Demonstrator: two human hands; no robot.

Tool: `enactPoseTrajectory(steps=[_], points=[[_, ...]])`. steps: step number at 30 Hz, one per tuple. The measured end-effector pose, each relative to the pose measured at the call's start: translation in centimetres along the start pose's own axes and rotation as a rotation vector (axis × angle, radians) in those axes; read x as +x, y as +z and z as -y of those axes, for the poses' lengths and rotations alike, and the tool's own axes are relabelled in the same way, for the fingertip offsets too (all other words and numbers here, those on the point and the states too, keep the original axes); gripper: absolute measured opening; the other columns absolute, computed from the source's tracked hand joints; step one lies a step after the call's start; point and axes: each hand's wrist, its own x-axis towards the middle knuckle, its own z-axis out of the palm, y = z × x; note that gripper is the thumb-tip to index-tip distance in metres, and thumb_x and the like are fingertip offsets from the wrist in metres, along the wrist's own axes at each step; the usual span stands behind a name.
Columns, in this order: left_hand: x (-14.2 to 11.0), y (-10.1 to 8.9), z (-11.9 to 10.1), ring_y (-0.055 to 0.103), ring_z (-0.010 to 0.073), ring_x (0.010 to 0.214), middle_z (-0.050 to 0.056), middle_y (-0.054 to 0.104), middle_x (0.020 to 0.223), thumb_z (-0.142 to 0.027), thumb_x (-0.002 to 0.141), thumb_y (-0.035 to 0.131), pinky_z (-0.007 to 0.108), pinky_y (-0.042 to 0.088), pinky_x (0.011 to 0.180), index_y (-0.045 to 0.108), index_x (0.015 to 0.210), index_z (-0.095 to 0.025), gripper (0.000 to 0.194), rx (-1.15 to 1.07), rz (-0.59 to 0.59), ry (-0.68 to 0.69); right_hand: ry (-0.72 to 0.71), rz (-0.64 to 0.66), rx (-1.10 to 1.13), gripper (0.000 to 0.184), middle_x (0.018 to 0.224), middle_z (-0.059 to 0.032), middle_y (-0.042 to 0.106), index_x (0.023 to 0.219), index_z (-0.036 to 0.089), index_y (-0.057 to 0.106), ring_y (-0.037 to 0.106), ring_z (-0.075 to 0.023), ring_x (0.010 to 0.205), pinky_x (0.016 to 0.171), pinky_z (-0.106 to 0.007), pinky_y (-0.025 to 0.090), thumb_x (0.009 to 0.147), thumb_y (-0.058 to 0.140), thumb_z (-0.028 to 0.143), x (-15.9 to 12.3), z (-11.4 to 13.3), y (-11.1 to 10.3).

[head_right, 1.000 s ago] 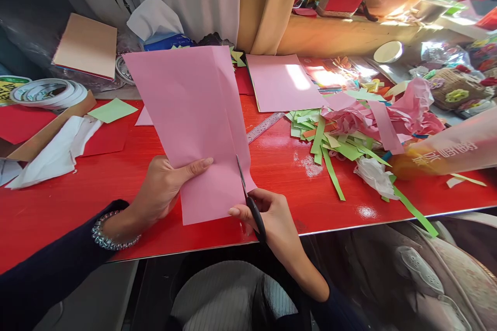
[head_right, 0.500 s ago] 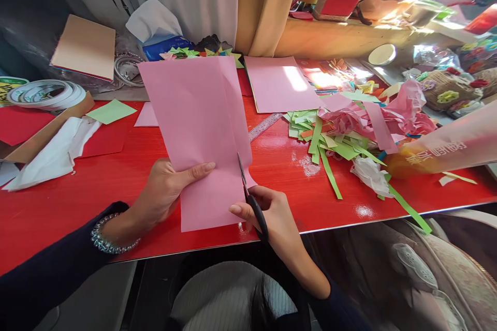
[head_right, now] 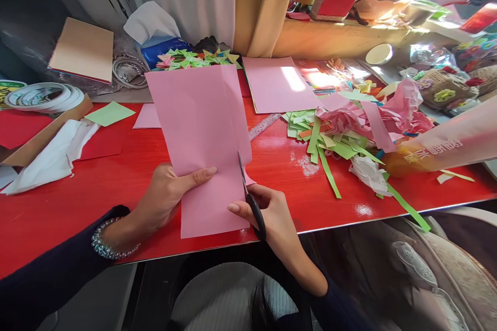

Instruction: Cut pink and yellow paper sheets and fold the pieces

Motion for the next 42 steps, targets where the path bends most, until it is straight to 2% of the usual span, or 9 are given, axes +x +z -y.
enactPoseTrajectory(steps=[3,10,14,18,23,28,31,36,42], points=[[-0.1,0.0,0.0,0.066,0.0199,0.076,0.004,0.072,0.082,-0.031,0.073,0.072,0.031,0.055,0.068,0.072,0.084,-0.018,0.017,0.008,-0.017,-0.002,0.025,-0.030,0.004,0.034,0.060,0.0037,0.039,0.063,0.017,0.053,0.035,-0.0097,0.059,0.051,-0.021,0.030,0.063,0.076,0.042,0.1,0.0,0.0],[-0.2,0.3,-0.4,0.067,0.0219,0.078,0.005,0.073,0.088,-0.041,0.069,0.074,0.033,0.056,0.069,0.072,0.085,-0.017,0.028,0.037,-0.006,-0.041,0.002,-0.018,-0.025,0.038,0.061,0.0028,0.041,0.064,0.018,0.053,0.036,-0.0103,0.057,0.049,-0.022,0.032,0.063,0.075,0.049,0.3,0.2,-0.1],[-0.2,0.2,-0.3,0.067,0.0215,0.076,0.005,0.073,0.083,-0.041,0.070,0.073,0.032,0.056,0.066,0.072,0.084,-0.017,0.028,0.043,-0.019,-0.035,0.049,-0.031,0.021,0.036,0.062,0.0017,0.047,0.067,0.018,0.058,0.042,-0.0123,0.059,0.052,-0.023,0.038,0.060,0.077,0.047,0.4,0.7,0.1],[-0.4,0.2,-0.4,0.067,0.0218,0.077,0.004,0.073,0.084,-0.036,0.072,0.072,0.032,0.056,0.066,0.072,0.086,-0.017,0.023,0.082,-0.003,-0.059,0.041,-0.017,0.020,0.035,0.064,0.0010,0.052,0.071,0.018,0.063,0.045,-0.0118,0.059,0.051,-0.022,0.038,0.059,0.078,0.046,0.5,0.7,0.0],[-0.5,0.3,-0.3,0.067,0.0211,0.077,0.004,0.073,0.085,-0.034,0.072,0.073,0.031,0.057,0.066,0.072,0.085,-0.018,0.020,0.109,-0.024,-0.059,0.036,-0.047,-0.025,0.033,0.062,0.0019,0.051,0.068,0.018,0.061,0.043,-0.0109,0.055,0.048,-0.022,0.037,0.063,0.075,0.047,0.6,0.3,-0.2],[-0.6,0.4,-0.3,0.067,0.0205,0.075,0.004,0.073,0.084,-0.039,0.071,0.073,0.030,0.056,0.064,0.072,0.085,-0.019,0.024,0.115,-0.019,-0.069,0.019,-0.035,-0.004,0.037,0.060,0.0022,0.050,0.069,0.018,0.062,0.046,-0.0120,0.058,0.051,-0.022,0.040,0.057,0.078,0.049,0.7,1.0,-0.1],[-0.6,0.5,-0.3,0.067,0.0196,0.072,0.003,0.072,0.080,-0.041,0.070,0.073,0.029,0.056,0.062,0.072,0.081,-0.019,0.025,0.157,-0.044,-0.065,0.019,-0.050,-0.016,0.034,0.058,0.0027,0.047,0.067,0.018,0.061,0.044,-0.0113,0.056,0.049,-0.021,0.038,0.060,0.078,0.047,0.7,1.2,-0.1],[-0.7,0.7,-0.3,0.067,0.0195,0.072,0.003,0.072,0.080,-0.042,0.070,0.073,0.028,0.055,0.061,0.072,0.078,-0.018,0.025,0.175,-0.044,-0.061,-0.001,-0.024,-0.004,0.037,0.061,0.0021,0.048,0.075,0.018,0.064,0.043,-0.0118,0.058,0.052,-0.023,0.038,0.060,0.077,0.050,0.8,1.5,0.0],[-0.8,0.8,-0.1,0.066,0.0191,0.069,0.003,0.072,0.077,-0.041,0.069,0.074,0.027,0.055,0.059,0.072,0.077,-0.018,0.025,0.180,-0.058,-0.051,-0.015,-0.063,-0.028,0.035,0.057,0.0040,0.038,0.066,0.018,0.061,0.033,-0.0091,0.053,0.046,-0.021,0.030,0.059,0.078,0.048,1.0,1.6,0.0]])
